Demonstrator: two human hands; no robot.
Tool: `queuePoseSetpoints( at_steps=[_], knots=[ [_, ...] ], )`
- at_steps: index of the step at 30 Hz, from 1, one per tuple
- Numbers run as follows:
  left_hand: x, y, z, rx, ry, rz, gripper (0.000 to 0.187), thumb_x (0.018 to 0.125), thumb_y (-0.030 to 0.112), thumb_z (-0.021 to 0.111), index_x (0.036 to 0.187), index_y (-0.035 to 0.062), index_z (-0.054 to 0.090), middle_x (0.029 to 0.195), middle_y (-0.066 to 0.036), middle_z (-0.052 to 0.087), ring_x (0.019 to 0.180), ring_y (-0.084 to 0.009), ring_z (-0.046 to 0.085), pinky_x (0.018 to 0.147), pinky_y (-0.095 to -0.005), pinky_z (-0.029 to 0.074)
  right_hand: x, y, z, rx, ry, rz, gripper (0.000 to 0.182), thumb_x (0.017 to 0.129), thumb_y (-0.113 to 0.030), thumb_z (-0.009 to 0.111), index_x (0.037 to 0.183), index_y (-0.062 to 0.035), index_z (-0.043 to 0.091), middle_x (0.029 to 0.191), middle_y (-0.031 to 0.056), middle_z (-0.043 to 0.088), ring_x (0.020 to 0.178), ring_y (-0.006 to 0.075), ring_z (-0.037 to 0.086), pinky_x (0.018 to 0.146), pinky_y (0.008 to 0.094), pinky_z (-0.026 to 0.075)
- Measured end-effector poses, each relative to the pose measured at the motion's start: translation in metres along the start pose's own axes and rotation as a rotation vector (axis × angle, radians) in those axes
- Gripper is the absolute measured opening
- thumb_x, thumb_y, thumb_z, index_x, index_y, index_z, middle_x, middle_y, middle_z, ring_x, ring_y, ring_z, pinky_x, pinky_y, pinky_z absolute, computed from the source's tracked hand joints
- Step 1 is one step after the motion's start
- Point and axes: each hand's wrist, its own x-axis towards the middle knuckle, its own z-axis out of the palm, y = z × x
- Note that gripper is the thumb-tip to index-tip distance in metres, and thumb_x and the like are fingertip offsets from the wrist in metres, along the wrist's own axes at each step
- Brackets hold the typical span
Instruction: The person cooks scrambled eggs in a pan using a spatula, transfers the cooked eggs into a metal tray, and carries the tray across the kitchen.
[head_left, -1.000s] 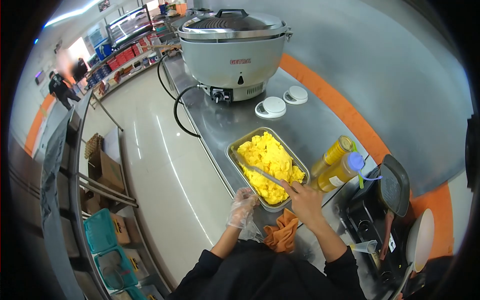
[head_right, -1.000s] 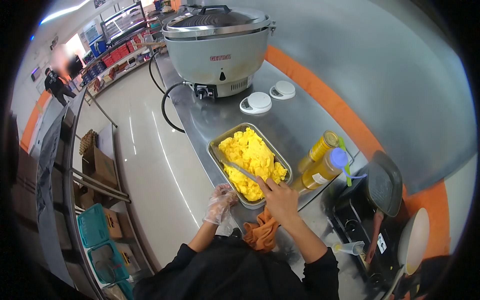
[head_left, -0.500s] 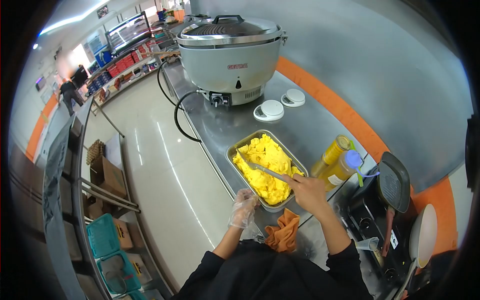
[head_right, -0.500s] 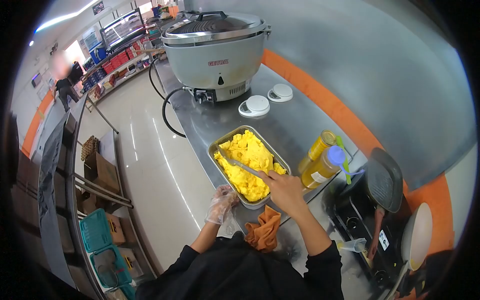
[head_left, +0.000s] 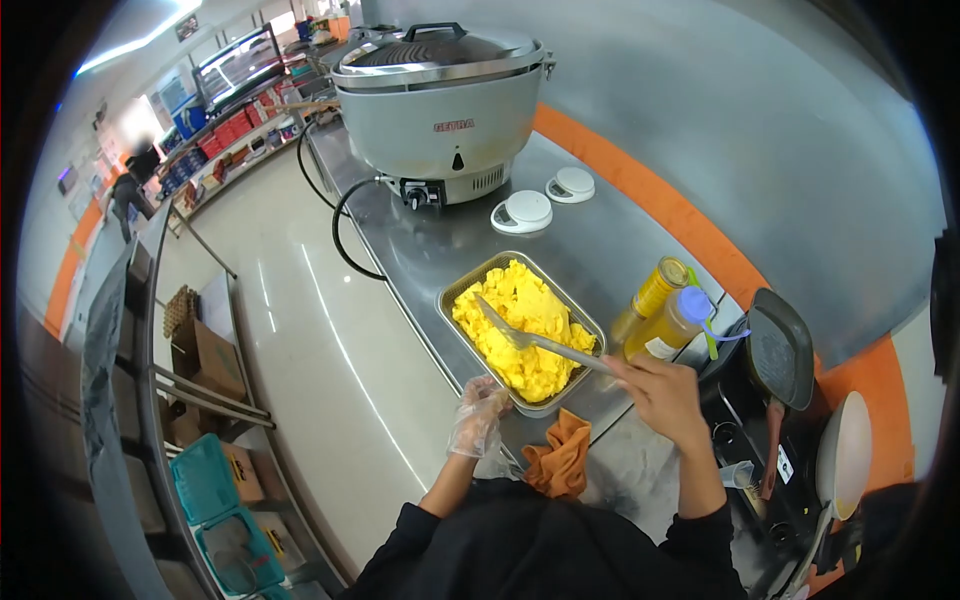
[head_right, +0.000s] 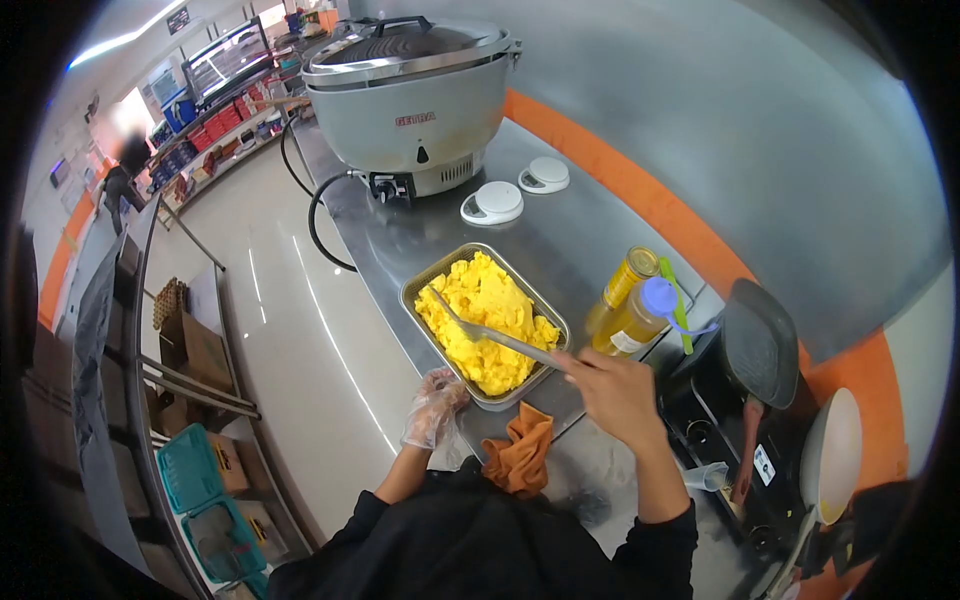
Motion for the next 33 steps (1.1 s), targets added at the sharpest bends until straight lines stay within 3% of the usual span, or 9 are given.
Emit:
queuePoseSetpoints(
  at_steps=[8,10,18,20,22,24,26,29,33],
  knots=[
    [0.006,-0.008,-0.009,-0.045,-0.057,0.013,0.035,0.081,0.003,0.065,0.108,0.0084,0.044,0.090,-0.006,0.055,0.077,-0.0152,0.058,0.071,-0.0282,0.051,-0.041,0.001,-0.017,0.050,-0.116,-0.012,0.032,0.073,-0.012,0.063,0.104,-0.0202,0.068,0.068,-0.0006,0.054,0.056,0.0177,0.055,0.049,0.0306,0.043],
    [0.009,-0.016,-0.017,-0.090,-0.150,0.087,0.035,0.082,0.004,0.065,0.109,0.0086,0.044,0.091,-0.007,0.056,0.078,-0.0163,0.059,0.072,-0.0295,0.052,-0.044,-0.002,-0.011,-0.101,-0.115,-0.027,0.035,0.070,-0.010,0.062,0.103,-0.0211,0.068,0.069,-0.0006,0.053,0.055,0.0177,0.054,0.049,0.0307,0.043],
    [0.015,-0.022,-0.018,-0.281,-0.333,0.262,0.035,0.081,0.001,0.062,0.111,0.0080,0.044,0.081,-0.009,0.057,0.068,-0.0147,0.056,0.064,-0.0284,0.048,-0.030,-0.002,-0.013,-0.110,-0.054,-0.107,0.036,0.070,-0.008,0.060,0.103,-0.0194,0.067,0.069,0.0009,0.052,0.057,0.0225,0.051,0.049,0.0355,0.040],
    [0.025,-0.028,-0.020,-0.248,-0.259,0.255,0.032,0.082,0.000,0.060,0.108,0.0070,0.044,0.077,-0.008,0.056,0.064,-0.0144,0.054,0.060,-0.0268,0.047,-0.028,0.000,-0.017,-0.121,-0.045,-0.082,0.036,0.069,-0.006,0.061,0.103,-0.0172,0.067,0.071,0.0022,0.053,0.058,0.0235,0.051,0.050,0.0356,0.039],
    [0.021,-0.020,-0.011,0.011,-0.038,0.036,0.038,0.078,-0.004,0.063,0.110,0.0051,0.043,0.082,-0.007,0.055,0.071,-0.0157,0.057,0.065,-0.0266,0.047,-0.027,0.004,-0.016,-0.129,-0.037,-0.097,0.036,0.069,-0.005,0.062,0.103,-0.0162,0.067,0.073,0.0030,0.054,0.058,0.0240,0.051,0.051,0.0359,0.039],
    [0.015,-0.011,-0.004,-0.005,-0.035,0.038,0.036,0.079,-0.001,0.063,0.109,0.0051,0.043,0.079,-0.005,0.053,0.068,-0.0144,0.055,0.063,-0.0258,0.046,-0.024,0.007,-0.016,-0.147,-0.028,-0.088,0.036,0.069,-0.005,0.063,0.103,-0.0152,0.067,0.074,0.0039,0.054,0.059,0.0245,0.051,0.051,0.0361,0.039],
    [0.009,-0.001,0.002,0.150,0.037,-0.005,0.029,0.080,0.007,0.063,0.102,0.0077,0.044,0.077,-0.003,0.050,0.059,-0.0105,0.050,0.046,-0.0218,0.039,-0.021,0.009,-0.013,-0.143,0.010,-0.084,0.035,0.070,-0.006,0.063,0.104,-0.0144,0.066,0.074,0.0049,0.055,0.060,0.0255,0.053,0.052,0.0370,0.039],
    [0.015,-0.018,-0.007,0.010,-0.026,0.077,0.030,0.080,0.007,0.063,0.102,0.0082,0.043,0.074,-0.002,0.050,0.058,-0.0099,0.049,0.045,-0.0220,0.037,-0.021,0.010,-0.013,-0.058,-0.052,0.026,0.035,0.072,-0.004,0.063,0.107,-0.0107,0.066,0.079,0.0096,0.057,0.066,0.0297,0.055,0.059,0.0378,0.042],
    [0.019,-0.023,-0.009,-0.069,-0.045,0.061,0.031,0.080,0.008,0.064,0.103,0.0083,0.043,0.074,-0.002,0.052,0.059,-0.0100,0.051,0.047,-0.0221,0.040,-0.024,0.006,-0.011,0.060,-0.025,0.089,0.037,0.072,-0.006,0.064,0.109,-0.0089,0.065,0.075,0.0104,0.055,0.064,0.0299,0.055,0.057,0.0365,0.043]
  ],
)
